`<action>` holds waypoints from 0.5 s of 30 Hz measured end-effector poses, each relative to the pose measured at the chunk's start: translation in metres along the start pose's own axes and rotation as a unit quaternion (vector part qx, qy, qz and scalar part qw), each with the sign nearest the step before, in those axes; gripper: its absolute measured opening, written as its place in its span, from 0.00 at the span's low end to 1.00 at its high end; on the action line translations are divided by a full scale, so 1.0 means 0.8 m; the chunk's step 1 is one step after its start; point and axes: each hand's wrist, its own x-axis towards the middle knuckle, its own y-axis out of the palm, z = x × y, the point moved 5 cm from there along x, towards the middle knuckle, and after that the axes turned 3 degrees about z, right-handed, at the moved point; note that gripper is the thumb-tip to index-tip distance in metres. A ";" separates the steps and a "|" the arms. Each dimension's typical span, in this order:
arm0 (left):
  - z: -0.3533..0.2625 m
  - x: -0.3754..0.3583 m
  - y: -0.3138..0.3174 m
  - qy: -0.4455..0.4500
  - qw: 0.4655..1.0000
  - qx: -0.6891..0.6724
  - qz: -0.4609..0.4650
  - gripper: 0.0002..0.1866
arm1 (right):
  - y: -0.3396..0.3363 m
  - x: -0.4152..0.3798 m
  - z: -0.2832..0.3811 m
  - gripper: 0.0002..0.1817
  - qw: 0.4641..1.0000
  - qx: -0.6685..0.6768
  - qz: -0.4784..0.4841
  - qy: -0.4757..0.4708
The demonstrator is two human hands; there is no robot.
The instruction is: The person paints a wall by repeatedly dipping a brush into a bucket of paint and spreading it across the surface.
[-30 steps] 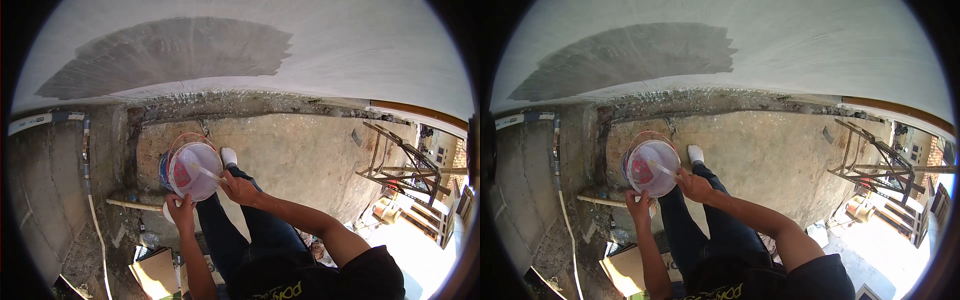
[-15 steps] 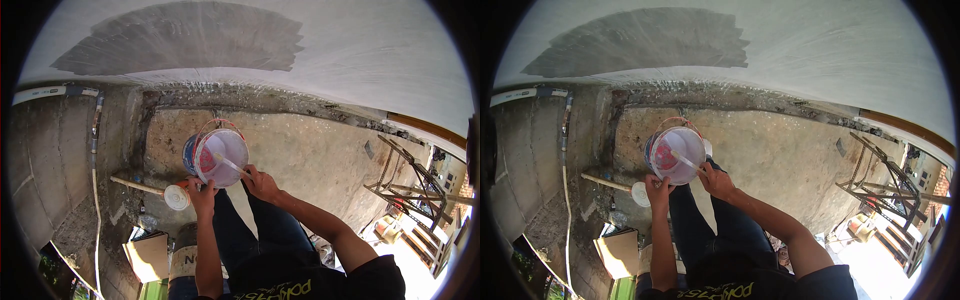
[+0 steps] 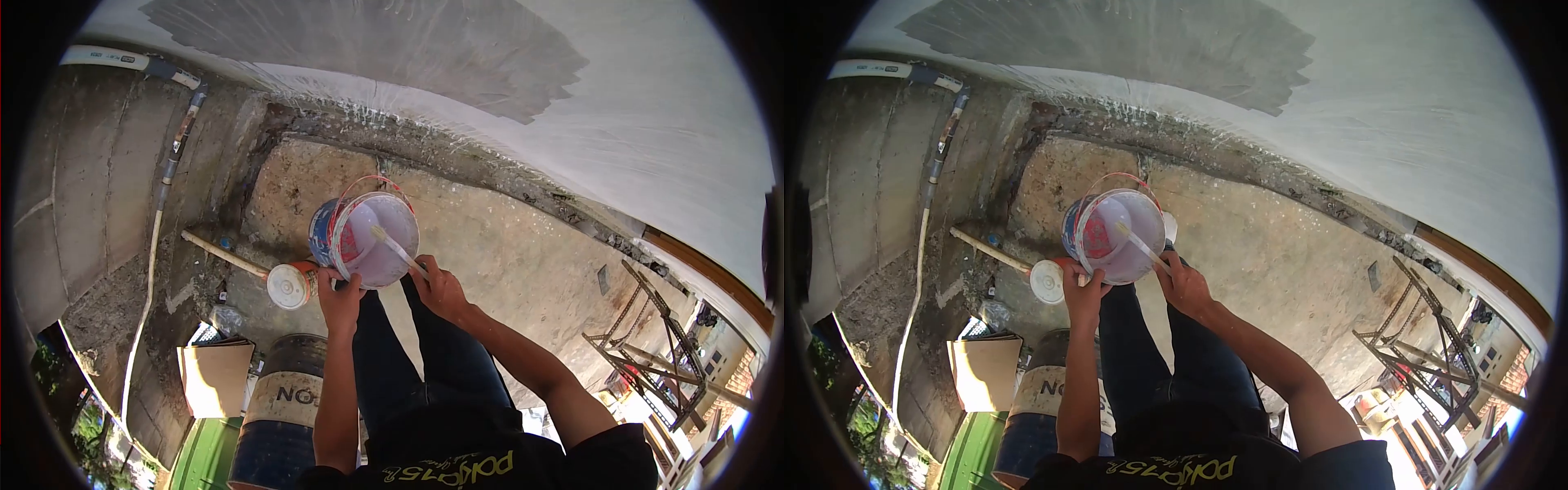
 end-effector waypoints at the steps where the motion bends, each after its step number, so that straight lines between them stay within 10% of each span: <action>1: 0.003 0.001 -0.003 0.003 1.000 -0.009 -0.002 0.16 | 0.003 0.002 0.000 0.14 1.000 -0.016 0.013 0.004; 15: -0.001 0.029 -0.046 0.000 0.998 -0.045 -0.033 0.16 | 0.035 0.036 0.032 0.13 0.996 -0.084 0.041 -0.006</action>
